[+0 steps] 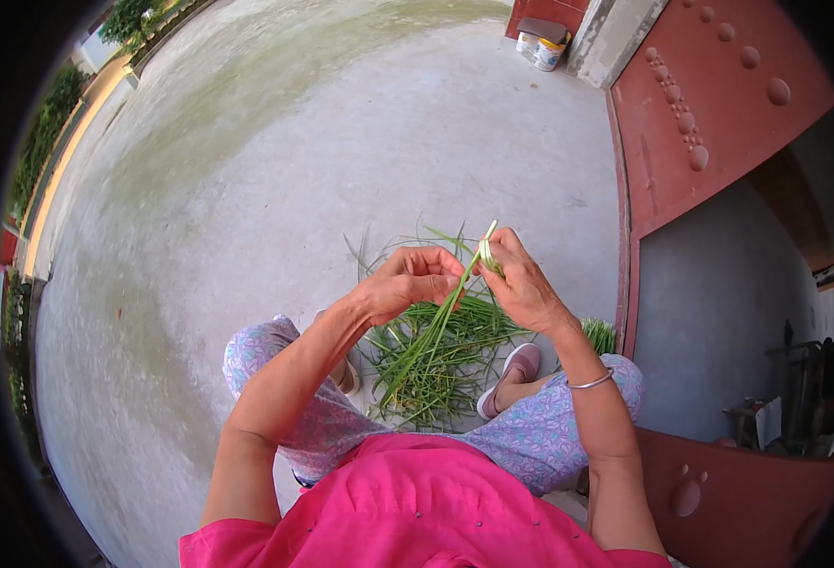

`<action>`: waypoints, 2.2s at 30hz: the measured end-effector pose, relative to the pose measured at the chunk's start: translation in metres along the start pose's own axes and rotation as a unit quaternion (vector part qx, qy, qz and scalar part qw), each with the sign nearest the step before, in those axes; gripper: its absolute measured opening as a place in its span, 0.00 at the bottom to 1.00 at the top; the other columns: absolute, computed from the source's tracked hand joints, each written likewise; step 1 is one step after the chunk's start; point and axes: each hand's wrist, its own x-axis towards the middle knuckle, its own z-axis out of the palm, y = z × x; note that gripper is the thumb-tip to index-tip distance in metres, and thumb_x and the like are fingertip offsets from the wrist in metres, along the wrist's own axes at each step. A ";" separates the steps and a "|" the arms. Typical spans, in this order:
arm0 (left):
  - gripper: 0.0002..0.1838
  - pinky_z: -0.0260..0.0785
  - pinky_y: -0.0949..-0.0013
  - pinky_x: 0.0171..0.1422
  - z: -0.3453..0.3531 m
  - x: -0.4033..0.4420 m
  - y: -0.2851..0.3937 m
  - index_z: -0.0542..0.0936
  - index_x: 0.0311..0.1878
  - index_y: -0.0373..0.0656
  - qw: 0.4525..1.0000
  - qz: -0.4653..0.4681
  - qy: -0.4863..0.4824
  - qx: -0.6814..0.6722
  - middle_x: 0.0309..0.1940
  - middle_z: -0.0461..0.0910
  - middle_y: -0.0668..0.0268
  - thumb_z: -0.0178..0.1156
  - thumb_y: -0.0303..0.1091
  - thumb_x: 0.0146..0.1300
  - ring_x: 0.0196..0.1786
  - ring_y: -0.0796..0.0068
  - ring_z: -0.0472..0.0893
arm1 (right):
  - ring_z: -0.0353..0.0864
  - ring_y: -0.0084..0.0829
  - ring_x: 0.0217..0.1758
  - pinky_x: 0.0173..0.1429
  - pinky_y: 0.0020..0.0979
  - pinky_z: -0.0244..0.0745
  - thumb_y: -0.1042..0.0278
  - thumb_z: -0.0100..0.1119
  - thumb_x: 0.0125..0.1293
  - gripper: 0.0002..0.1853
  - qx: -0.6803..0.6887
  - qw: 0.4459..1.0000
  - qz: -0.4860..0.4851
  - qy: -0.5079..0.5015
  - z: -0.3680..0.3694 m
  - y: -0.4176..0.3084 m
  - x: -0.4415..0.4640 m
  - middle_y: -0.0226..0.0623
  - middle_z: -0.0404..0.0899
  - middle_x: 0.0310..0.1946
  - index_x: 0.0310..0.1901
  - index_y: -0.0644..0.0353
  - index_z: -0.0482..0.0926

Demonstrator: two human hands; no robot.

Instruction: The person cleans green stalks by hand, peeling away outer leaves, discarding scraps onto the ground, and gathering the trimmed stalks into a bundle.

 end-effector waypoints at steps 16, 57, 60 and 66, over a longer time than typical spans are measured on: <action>0.05 0.72 0.74 0.43 -0.003 0.000 0.004 0.80 0.40 0.37 1.000 -0.011 -0.019 -0.007 0.32 0.80 0.67 0.59 0.22 0.62 0.34 0.77 0.79 | 0.74 0.27 0.27 0.34 0.31 0.69 0.69 0.44 0.71 0.10 0.027 0.997 0.065 0.039 -0.013 -0.002 -0.001 0.35 0.76 0.25 0.41 0.65 0.73; 0.06 0.75 0.70 0.42 -0.001 0.002 0.003 0.76 0.42 0.36 0.995 -0.012 0.061 0.073 0.32 0.78 0.66 0.56 0.26 0.64 0.33 0.73 0.81 | 0.67 0.24 0.23 0.31 0.33 0.68 0.65 0.59 0.63 0.10 0.037 0.992 0.111 0.044 0.010 -0.002 0.000 0.41 0.74 0.20 0.36 0.66 0.78; 0.06 0.75 0.71 0.42 -0.001 0.004 0.000 0.76 0.43 0.36 0.996 -0.008 0.063 0.058 0.32 0.77 0.66 0.57 0.26 0.63 0.33 0.73 0.81 | 0.71 0.23 0.24 0.33 0.30 0.70 0.65 0.59 0.62 0.12 0.092 0.987 0.122 0.058 0.013 0.005 0.001 0.39 0.76 0.21 0.37 0.68 0.79; 0.07 0.72 0.74 0.38 -0.002 0.005 -0.002 0.75 0.42 0.37 0.998 -0.015 0.053 0.029 0.31 0.79 0.67 0.59 0.25 0.61 0.32 0.75 0.80 | 0.75 0.20 0.30 0.36 0.25 0.71 0.64 0.60 0.62 0.14 0.190 0.967 0.151 0.079 0.011 0.008 0.001 0.32 0.80 0.25 0.39 0.69 0.81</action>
